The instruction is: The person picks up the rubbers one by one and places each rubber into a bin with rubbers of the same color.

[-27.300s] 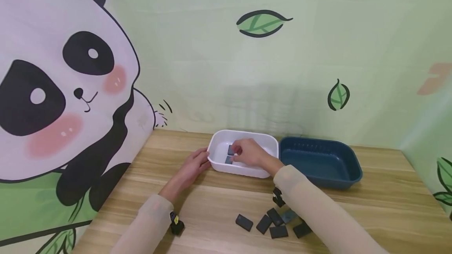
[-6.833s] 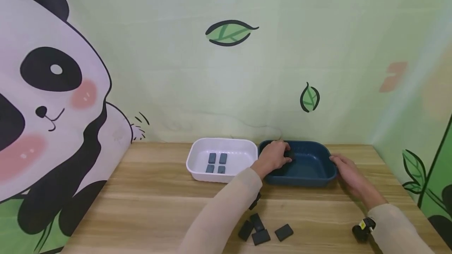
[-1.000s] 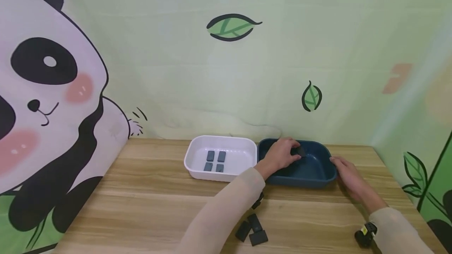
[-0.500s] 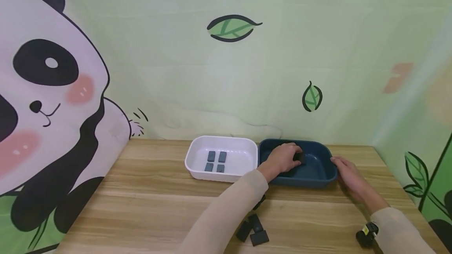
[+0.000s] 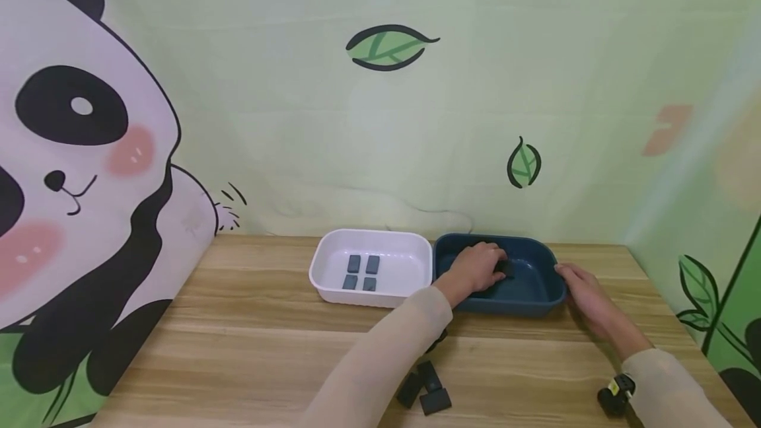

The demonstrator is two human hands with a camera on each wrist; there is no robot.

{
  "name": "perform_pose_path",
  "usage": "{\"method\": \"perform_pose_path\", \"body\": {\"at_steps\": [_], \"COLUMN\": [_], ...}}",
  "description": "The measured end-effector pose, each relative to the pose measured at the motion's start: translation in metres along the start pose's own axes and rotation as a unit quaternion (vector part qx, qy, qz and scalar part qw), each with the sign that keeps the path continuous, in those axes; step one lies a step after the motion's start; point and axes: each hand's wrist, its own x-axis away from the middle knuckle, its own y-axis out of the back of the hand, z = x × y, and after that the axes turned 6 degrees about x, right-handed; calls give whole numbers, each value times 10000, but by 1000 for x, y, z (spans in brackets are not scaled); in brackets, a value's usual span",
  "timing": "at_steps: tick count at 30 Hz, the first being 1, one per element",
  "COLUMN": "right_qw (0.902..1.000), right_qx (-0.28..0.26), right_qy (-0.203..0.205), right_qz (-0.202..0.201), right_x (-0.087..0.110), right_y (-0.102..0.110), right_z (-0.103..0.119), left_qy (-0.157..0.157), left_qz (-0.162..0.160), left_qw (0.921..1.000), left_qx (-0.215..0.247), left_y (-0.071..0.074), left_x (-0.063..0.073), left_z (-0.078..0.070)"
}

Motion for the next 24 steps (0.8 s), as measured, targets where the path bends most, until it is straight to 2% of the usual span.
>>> {"method": "perform_pose_path", "body": {"at_steps": [11, 16, 20, 24], "right_qw": [10000, 9999, 9998, 9997], "right_qx": [-30, -120, -187, -198], "right_qy": [39, 39, 58, 101], "right_qz": [-33, 7, -37, -108], "right_x": [1, 1, 0, 1], "right_y": [0, -2, -3, -1], "right_z": [-1, -1, -1, -1], "left_qy": [-84, -196, -290, -460], "left_qz": [44, 1, -25, -93], "left_qw": [9998, 9996, 9977, 9944], "left_qx": [-148, 191, 608, 945], "left_y": [2, 8, 18, 40], "left_x": [2, 6, 12, 24], "left_z": [1, 2, 4, 5]}}
